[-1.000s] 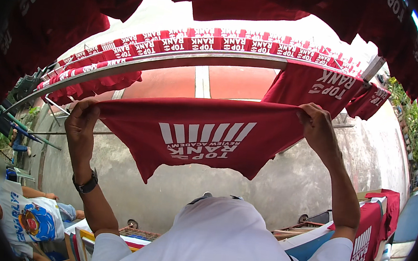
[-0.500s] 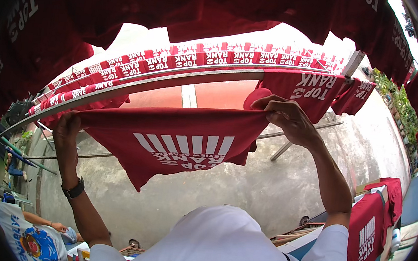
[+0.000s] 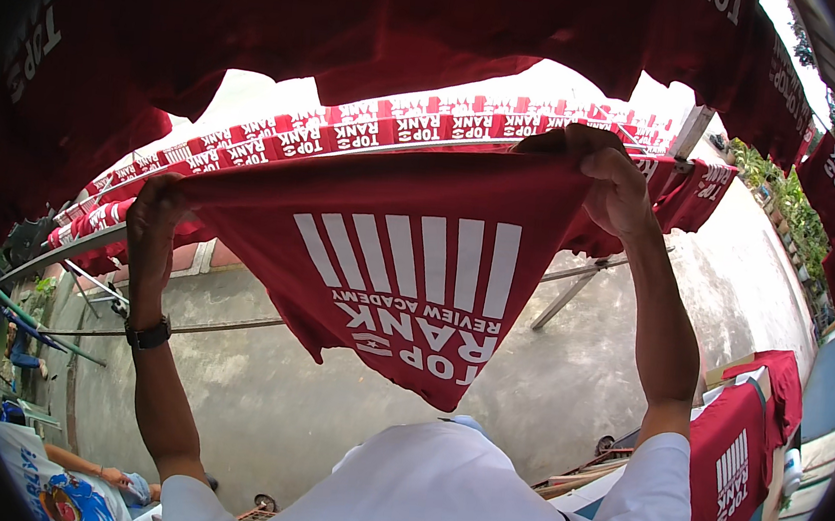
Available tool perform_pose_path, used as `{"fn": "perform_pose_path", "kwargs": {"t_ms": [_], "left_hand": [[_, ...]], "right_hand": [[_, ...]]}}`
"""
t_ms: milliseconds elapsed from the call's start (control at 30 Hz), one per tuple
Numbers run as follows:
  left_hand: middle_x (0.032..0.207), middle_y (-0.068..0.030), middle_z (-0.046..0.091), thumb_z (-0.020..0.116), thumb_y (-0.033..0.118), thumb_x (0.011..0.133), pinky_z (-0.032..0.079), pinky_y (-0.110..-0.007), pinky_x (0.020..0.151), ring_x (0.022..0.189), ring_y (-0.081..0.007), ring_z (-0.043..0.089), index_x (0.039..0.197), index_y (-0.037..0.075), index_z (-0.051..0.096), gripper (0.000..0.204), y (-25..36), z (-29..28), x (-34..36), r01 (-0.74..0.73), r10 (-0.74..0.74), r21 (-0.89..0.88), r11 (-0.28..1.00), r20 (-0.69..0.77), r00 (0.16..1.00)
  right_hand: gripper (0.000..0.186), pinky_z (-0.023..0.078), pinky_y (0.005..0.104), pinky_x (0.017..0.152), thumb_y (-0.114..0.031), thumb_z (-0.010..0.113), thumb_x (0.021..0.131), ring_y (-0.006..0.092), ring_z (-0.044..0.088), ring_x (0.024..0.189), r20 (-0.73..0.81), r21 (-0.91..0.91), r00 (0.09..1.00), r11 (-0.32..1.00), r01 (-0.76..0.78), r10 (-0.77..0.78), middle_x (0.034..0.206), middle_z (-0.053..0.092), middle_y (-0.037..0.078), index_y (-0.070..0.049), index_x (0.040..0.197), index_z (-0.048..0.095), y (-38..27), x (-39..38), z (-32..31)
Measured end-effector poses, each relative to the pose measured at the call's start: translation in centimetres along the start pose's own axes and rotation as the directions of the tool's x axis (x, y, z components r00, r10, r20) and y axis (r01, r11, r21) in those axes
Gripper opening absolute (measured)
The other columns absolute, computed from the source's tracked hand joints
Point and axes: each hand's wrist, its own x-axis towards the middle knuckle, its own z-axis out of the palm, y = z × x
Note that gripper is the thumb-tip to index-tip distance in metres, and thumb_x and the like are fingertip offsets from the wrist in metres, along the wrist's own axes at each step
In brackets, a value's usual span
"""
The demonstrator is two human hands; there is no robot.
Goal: The person lays a red t-shirt on a blue worktable, positions a screen-printing frame, and uses a squeegee to apply white ink with a 'TOP RANK' design. After printing, the person lifts the shirt to inspect the print and hangs it on a drying rack.
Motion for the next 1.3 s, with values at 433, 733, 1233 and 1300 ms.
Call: {"fn": "perform_pose_path", "kwargs": {"t_ms": [433,733,1233,1300], "left_hand": [[0.126,-0.0075,0.074,0.068,0.003,0.106,0.063,-0.038,0.102,0.111,-0.0175,0.074,0.137,0.004,0.067,0.031,-1.5,5.7,5.2,-0.059,0.066,0.155,0.986,-0.038,0.997],[0.123,-0.0039,0.075,0.07,0.006,0.107,0.065,-0.037,0.097,0.108,-0.0131,0.073,0.136,0.006,0.068,0.029,-2.6,11.6,10.2,-0.135,0.174,0.29,0.948,-0.114,0.978],[0.144,-0.0152,0.066,0.068,0.01,0.098,0.047,-0.054,0.118,0.134,-0.0344,0.062,0.143,0.007,0.062,0.045,-10.7,6.9,14.1,-0.067,0.388,0.996,-0.051,0.082,0.918],[0.135,-0.0151,0.071,0.071,0.012,0.098,0.05,-0.054,0.114,0.127,-0.0361,0.067,0.137,0.008,0.065,0.039,-11.1,7.0,15.1,-0.123,0.454,0.991,-0.059,0.136,0.88]], "right_hand": [[0.01,0.045,0.0312,0.077,-0.002,0.061,0.092,0.0083,0.049,0.085,0.156,-0.202,0.986,0.976,0.082,-0.05,0.09,0.053,-0.002,-0.007,0.089,0.053,-2.9,5.0,-5.2],[0.018,0.059,0.0304,0.09,-0.003,0.075,0.099,0.0096,0.068,0.101,0.206,0.021,0.964,0.986,0.167,-0.167,0.104,0.07,-0.001,-0.006,0.116,0.07,-1.3,11.4,-13.8],[0.03,0.061,0.0291,0.096,-0.007,0.078,0.101,0.0141,0.075,0.105,0.127,-0.028,0.988,0.996,0.087,-0.083,0.113,0.077,0.007,-0.005,0.128,0.065,3.5,22.0,-22.9],[0.031,0.061,0.0302,0.097,-0.008,0.078,0.101,0.0152,0.074,0.106,0.074,-0.06,0.995,0.995,0.078,-0.074,0.114,0.077,0.008,-0.004,0.128,0.065,4.4,22.7,-23.3]]}}
